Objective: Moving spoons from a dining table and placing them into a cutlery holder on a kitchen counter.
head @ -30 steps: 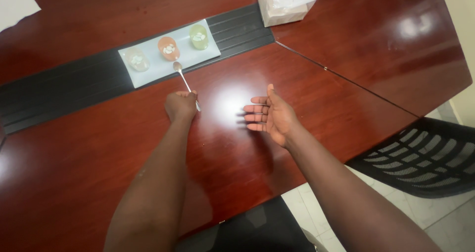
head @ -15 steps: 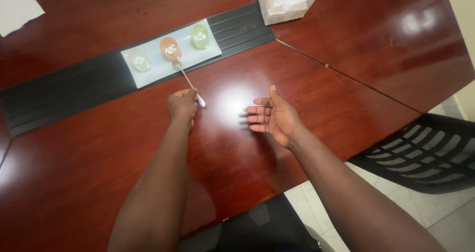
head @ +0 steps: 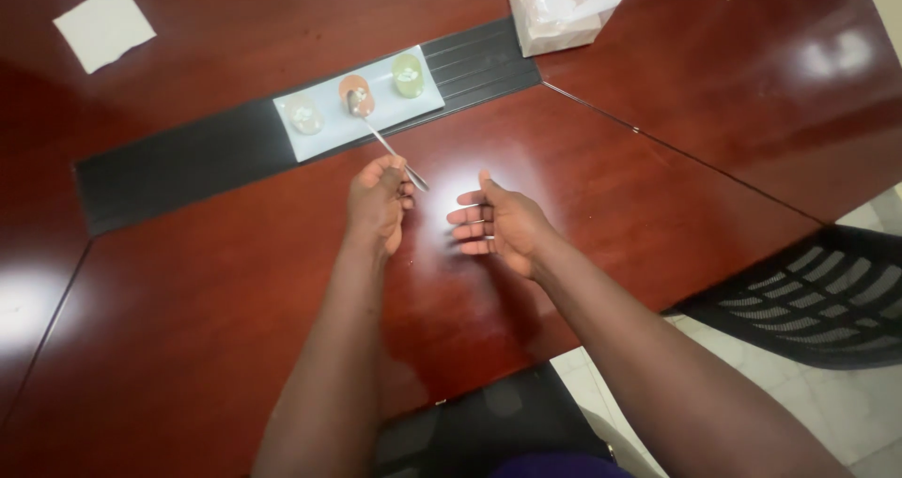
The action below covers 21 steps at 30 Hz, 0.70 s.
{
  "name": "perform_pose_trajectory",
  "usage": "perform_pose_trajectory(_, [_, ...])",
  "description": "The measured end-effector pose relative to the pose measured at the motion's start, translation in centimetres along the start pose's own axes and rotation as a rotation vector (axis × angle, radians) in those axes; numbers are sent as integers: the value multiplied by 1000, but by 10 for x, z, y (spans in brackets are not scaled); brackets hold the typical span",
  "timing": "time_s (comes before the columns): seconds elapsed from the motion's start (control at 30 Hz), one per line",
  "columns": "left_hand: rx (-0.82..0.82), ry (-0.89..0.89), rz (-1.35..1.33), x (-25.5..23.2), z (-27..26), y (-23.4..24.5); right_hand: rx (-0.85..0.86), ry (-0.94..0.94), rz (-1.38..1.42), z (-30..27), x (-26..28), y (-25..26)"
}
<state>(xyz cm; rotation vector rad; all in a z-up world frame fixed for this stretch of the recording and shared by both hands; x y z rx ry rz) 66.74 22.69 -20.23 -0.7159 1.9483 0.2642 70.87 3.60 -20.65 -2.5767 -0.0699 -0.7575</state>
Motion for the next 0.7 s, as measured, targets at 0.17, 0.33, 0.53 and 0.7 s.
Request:
perform_pose_trajectory(0.17, [47, -71, -33, 5, -12, -1, 120, -27, -47, -10, -7, -22])
perform_pose_trajectory(0.33, [72, -106, -53, -1, -43, -2, 239, -18, -69, -18, -15, -32])
perform_pose_trajectory(0.53, [82, -191, -114, -8, -88, -12, 361, 1, -80, -53, -10, -36])
perform_pose_trajectory(0.7, [72, -258, -179, -28, -142, -27, 493, -26, -1, -84, -8, -43])
Point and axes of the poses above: each hand's wrist, its own z-axis towards the middle knuckle, its own y-axis out of the back of the hand, x = y × z, the point moved 7 cm from there along z, towards the middle knuckle, and after that the axes turned 14 degrees about z, right-handed, at the moved point
